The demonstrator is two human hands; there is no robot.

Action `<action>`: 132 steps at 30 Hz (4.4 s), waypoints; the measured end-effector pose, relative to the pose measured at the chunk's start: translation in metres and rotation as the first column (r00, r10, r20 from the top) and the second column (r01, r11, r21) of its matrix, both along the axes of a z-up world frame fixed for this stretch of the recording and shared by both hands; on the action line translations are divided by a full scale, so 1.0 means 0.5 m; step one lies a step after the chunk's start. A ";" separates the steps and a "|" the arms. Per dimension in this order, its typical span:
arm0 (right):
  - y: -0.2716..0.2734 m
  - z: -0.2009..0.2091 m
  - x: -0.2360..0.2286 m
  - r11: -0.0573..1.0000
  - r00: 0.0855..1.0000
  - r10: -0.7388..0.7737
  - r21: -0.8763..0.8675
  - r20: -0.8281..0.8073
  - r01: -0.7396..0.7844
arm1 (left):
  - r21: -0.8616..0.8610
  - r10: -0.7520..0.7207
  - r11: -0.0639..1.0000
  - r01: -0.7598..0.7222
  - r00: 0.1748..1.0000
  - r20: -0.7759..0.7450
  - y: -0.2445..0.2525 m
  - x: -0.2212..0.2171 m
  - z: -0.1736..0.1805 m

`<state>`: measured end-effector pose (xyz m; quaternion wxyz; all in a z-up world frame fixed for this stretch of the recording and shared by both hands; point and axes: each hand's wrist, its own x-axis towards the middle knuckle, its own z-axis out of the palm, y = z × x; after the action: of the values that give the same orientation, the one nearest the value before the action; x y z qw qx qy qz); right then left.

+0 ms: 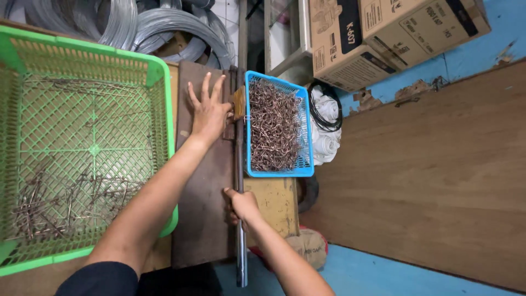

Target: The person repeatedly picks short metal wires from a green basket, places them into a manual bending tool, and uses a lever to bend them. The finished bent wires are dropped into a blue basket. The process is repeated continuously throughout the clip.

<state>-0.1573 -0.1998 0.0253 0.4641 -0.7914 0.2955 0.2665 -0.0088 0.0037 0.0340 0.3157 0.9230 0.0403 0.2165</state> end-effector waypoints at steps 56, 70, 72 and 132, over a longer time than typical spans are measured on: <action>-0.023 0.187 0.013 0.834 0.986 0.148 0.545 -0.078 -0.082 | -0.196 0.015 0.980 -0.041 0.991 -0.133 -0.010 0.016 -0.125; -0.054 0.215 0.065 0.801 0.973 0.222 0.582 -0.067 -0.143 | -0.167 0.000 0.986 -0.017 0.995 -0.101 -0.017 -0.022 -0.099; -0.044 0.211 0.066 0.804 0.971 0.232 0.572 -0.054 -0.160 | -0.316 0.008 0.947 -0.052 0.990 -0.138 -0.017 -0.020 -0.100; 0.233 0.079 0.065 0.735 0.153 0.566 -0.412 0.810 -0.538 | -0.121 0.060 0.989 -0.087 0.975 -0.212 0.265 -0.528 0.020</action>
<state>-0.1248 -0.0835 0.0647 0.4050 -0.8579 -0.3105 -0.0599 -0.2726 0.1362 0.0440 0.3609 0.9159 0.1214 0.1274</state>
